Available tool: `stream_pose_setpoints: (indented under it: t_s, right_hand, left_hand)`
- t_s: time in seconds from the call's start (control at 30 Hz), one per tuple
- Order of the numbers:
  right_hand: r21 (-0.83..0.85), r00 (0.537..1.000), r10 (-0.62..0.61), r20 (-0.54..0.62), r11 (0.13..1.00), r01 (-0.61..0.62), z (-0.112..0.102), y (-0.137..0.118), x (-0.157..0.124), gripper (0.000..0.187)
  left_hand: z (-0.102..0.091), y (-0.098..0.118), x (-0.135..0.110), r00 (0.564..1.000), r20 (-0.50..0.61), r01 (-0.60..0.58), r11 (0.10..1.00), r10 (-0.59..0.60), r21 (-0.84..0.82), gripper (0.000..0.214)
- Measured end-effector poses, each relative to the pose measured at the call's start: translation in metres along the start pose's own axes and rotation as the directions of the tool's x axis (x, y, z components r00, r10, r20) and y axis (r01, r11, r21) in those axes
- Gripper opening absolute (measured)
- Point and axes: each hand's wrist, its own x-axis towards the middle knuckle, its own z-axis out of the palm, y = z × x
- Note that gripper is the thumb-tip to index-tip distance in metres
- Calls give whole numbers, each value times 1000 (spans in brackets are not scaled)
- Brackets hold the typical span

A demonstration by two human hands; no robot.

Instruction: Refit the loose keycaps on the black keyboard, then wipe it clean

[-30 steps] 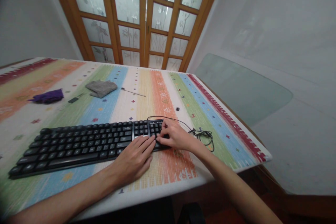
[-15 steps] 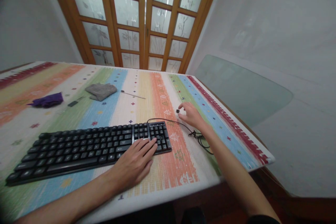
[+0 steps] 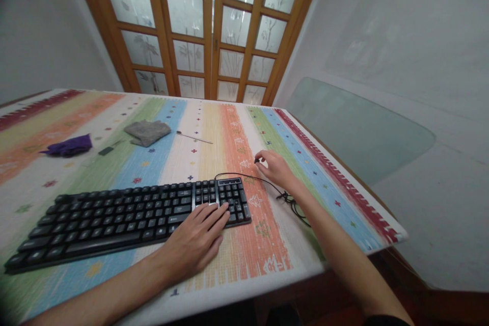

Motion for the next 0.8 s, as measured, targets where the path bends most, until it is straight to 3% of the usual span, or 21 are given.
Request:
stream_pose_setpoints:
  t_s: [0.17,0.3,0.5,0.8]
  right_hand:
    - [236,974,-178,137,961,143,-23,-57,-10,10]
    - [307,931,-294,218,926,220,-25,-83,-20,10]
    - [262,890,-372,265,916,304,-14,-92,-26,14]
    - [232,896,-355,267,926,298,-9,-92,-29,15]
  left_hand:
    - [-1,1,1,1000,7,8,1000,-8,-10,43]
    - [-2,1,2,1000,10,11,1000,-11,-4,43]
    - [-1,1,1,1000,3,-1,1000,1,-6,43]
    - [-3,1,2,1000,1,-8,1000,8,0,43]
